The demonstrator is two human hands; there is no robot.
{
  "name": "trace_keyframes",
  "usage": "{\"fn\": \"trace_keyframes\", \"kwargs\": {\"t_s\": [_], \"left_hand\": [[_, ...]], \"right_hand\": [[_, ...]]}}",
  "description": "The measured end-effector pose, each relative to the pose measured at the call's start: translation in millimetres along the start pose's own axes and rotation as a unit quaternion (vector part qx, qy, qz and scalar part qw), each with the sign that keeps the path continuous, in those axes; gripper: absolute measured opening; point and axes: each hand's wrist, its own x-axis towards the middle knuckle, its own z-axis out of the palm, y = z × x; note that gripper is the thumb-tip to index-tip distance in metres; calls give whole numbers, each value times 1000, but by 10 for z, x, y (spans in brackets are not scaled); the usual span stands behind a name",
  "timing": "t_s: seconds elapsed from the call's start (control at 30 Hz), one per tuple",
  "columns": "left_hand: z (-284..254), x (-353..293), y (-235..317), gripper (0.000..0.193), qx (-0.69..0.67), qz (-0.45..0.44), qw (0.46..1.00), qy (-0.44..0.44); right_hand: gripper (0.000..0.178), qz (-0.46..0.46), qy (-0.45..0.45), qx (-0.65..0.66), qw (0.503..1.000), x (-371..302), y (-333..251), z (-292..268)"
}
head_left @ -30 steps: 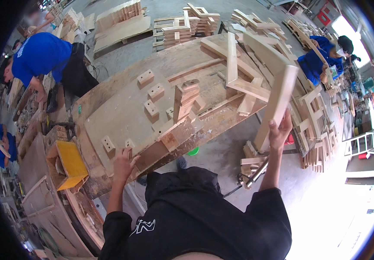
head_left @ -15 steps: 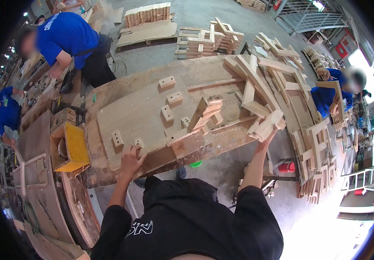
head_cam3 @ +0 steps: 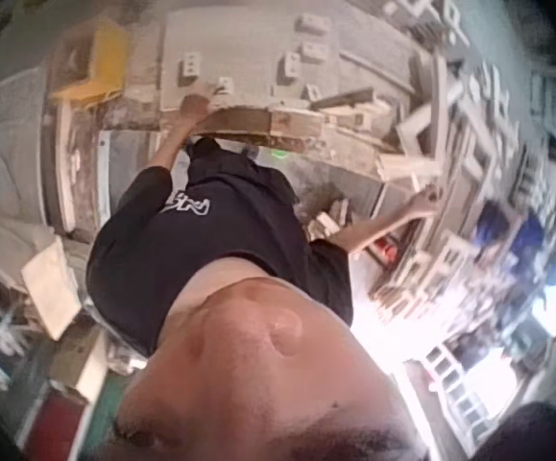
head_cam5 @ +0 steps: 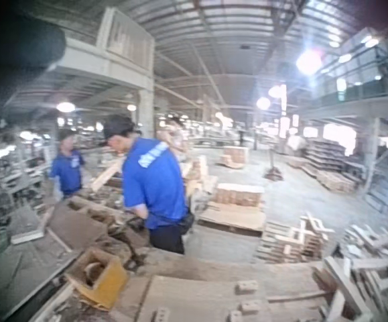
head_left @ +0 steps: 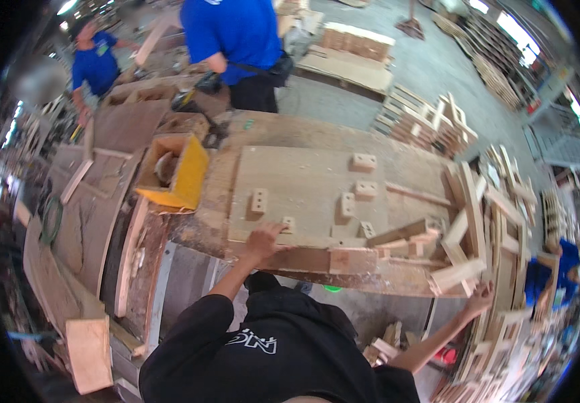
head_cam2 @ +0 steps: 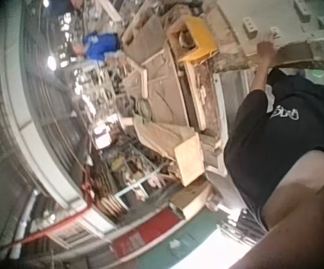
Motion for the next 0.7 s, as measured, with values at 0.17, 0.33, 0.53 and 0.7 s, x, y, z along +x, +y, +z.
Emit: {"fn": "trace_keyframes", "kwargs": {"t_s": [0.17,0.33,0.53,0.7], "left_hand": [[68,-17,-26,76,-18,-9,999,-33],[92,27,-13,81,-6,-1,1000,-14],[-5,47,43,80,-29,-30,998,-55],[-12,-14,28,77,-28,-42,998,-44]], "right_hand": [[39,-127,-84,119,981,-384,-1202,95],[50,-272,-181,174,929,-873,-2154,456],[45,-404,-181,1,897,-1423,-3013,1089],[27,-439,-95,-151,880,-1596,-3036,1267]]}}
